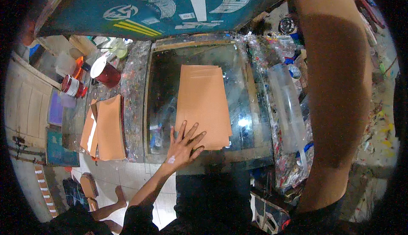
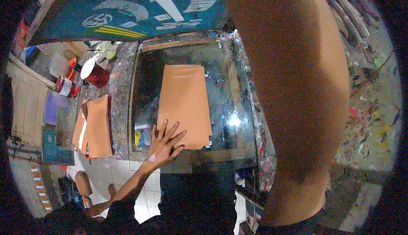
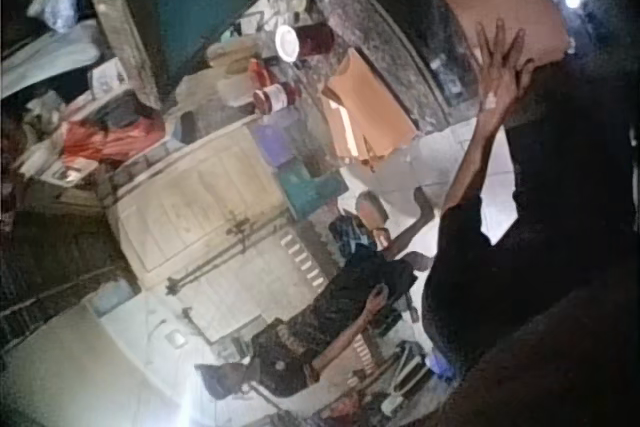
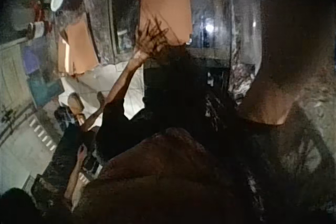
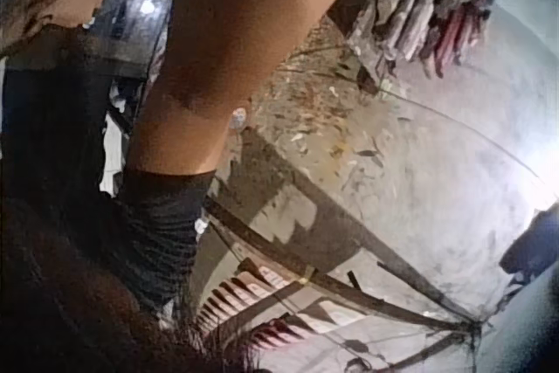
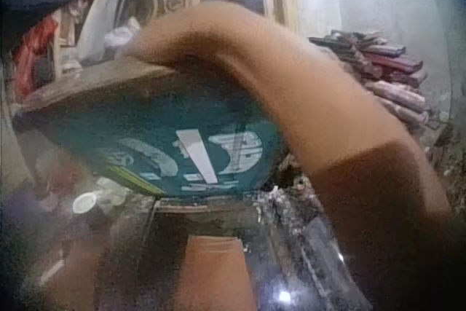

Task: The person performs screen printing on brown envelopes by placing each envelope onto the press, lowering the screen, applying ink with a squeegee, and then raising the screen to set the printed item aside while another person provides new envelopes.

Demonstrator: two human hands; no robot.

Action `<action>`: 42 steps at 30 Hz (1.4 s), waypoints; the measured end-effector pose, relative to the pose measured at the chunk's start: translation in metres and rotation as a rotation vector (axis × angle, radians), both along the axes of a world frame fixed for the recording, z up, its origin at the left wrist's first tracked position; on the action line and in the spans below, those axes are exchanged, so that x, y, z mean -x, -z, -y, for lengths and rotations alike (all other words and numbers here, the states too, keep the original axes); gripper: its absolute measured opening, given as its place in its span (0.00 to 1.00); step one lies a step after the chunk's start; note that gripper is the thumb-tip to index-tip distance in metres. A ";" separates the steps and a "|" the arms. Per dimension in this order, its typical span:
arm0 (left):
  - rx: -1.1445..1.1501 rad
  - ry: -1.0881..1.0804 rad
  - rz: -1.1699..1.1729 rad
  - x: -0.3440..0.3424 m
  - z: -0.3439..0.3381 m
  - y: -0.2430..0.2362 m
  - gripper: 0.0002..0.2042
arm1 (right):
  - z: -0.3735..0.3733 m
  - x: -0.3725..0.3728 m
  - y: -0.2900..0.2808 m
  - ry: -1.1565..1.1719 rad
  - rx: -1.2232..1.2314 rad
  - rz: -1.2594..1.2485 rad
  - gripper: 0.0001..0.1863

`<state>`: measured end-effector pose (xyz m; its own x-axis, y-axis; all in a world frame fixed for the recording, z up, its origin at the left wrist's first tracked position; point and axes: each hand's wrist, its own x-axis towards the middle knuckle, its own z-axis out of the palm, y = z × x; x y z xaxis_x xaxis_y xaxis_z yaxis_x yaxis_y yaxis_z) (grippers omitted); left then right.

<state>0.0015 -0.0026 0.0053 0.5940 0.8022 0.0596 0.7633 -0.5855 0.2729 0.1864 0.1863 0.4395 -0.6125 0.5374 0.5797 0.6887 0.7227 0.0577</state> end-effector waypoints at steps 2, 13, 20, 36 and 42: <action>-0.005 0.000 -0.011 0.000 0.000 -0.001 0.28 | -0.004 0.002 0.003 0.011 -0.033 -0.012 0.33; -0.108 0.029 -0.033 0.002 0.005 -0.008 0.30 | 0.060 0.005 0.004 0.289 0.183 0.079 0.36; 0.139 -0.356 1.527 0.006 0.054 -0.137 0.37 | 0.161 0.019 0.156 0.296 0.100 -0.040 0.27; 0.939 -0.866 1.688 0.017 0.123 -0.017 0.27 | 0.067 0.000 0.402 0.296 0.151 0.097 0.10; 1.093 -0.787 1.490 0.031 0.120 -0.010 0.26 | -0.014 -0.013 0.380 0.259 0.437 0.151 0.18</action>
<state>-0.0295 -0.1224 0.0148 0.1166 0.8456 -0.5209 -0.3965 0.5205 0.7562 0.1995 0.2001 0.0592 -0.4873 0.8538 0.1835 0.8551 0.5091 -0.0980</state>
